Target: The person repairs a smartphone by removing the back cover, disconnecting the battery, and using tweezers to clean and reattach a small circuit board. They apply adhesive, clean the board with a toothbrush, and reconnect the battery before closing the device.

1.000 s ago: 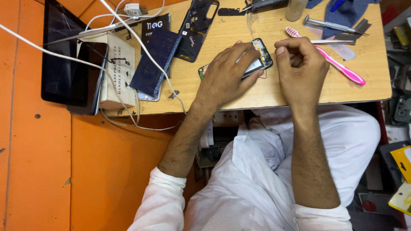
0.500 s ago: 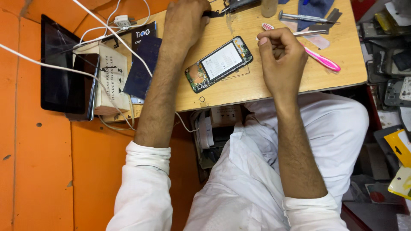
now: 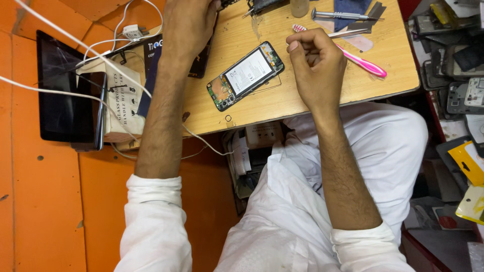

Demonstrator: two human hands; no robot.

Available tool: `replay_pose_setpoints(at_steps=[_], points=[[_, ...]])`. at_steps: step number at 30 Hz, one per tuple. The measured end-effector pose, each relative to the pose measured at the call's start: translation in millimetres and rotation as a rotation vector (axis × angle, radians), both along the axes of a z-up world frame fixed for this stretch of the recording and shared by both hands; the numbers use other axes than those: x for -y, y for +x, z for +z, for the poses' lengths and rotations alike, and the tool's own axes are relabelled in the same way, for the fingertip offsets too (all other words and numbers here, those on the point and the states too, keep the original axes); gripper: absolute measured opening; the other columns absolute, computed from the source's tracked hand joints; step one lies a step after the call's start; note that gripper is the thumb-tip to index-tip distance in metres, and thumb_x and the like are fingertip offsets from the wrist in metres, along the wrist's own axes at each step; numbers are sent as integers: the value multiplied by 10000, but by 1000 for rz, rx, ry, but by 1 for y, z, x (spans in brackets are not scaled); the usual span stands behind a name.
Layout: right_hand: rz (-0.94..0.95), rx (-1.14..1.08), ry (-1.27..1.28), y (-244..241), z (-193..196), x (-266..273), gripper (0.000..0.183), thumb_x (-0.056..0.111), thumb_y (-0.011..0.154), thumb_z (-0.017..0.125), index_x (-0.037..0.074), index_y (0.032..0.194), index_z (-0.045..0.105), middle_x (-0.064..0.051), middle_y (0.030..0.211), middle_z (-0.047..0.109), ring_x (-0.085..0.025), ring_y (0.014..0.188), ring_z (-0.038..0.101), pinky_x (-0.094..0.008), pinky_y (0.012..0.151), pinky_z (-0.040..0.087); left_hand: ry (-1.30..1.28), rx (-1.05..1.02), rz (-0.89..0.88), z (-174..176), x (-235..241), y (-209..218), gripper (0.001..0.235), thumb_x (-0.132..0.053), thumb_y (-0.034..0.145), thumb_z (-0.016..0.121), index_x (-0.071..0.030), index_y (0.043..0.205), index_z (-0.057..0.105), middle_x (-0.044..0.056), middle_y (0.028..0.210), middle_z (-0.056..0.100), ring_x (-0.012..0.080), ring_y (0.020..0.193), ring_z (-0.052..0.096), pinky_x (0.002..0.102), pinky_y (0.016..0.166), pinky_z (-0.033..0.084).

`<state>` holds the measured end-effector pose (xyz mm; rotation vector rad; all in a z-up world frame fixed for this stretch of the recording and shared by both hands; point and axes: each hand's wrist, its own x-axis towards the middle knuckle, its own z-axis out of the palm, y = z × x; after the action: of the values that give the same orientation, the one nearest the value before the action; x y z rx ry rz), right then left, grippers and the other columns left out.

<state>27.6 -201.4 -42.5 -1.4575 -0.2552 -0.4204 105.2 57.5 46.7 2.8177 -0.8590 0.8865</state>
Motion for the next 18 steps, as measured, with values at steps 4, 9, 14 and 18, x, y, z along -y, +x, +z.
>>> replay_pose_setpoints(at_steps=[4, 9, 14, 18], points=[[149, -34, 128, 4, -1, 5, 191, 130, 1124, 628, -20, 1240, 647, -109, 1084, 735, -92, 943, 697, -215, 833, 605, -313, -380, -220, 13, 23, -34, 103, -60, 1085, 674, -46, 1168, 733, 77, 1037, 763, 215, 928, 741, 357, 785, 573], [407, -118, 343, 3, 3, 11, 334, 254, 1151, 544, -9, 1352, 592, -142, 1184, 731, -159, 1007, 737, -278, 887, 654, -386, -593, -334, 16, 49, -51, 147, -105, 1056, 705, -52, 1186, 747, 62, 1045, 775, 141, 899, 733, 303, 774, 583], [582, -193, 419, 4, 2, 20, 384, 328, 1152, 492, -8, 1326, 562, -178, 1240, 701, -261, 1090, 769, -359, 935, 676, -376, -569, -435, 11, 59, -46, 144, -113, 1035, 752, -64, 1171, 757, 79, 1048, 772, 197, 931, 736, 337, 822, 587], [577, -181, 419, 3, 1, 24, 411, 308, 1165, 521, -40, 1381, 488, -221, 1355, 597, -351, 1194, 687, -422, 1035, 612, -375, -487, -567, 6, 58, -36, 156, -62, 1034, 718, -73, 1189, 734, 69, 1112, 758, 234, 1026, 734, 359, 900, 583]])
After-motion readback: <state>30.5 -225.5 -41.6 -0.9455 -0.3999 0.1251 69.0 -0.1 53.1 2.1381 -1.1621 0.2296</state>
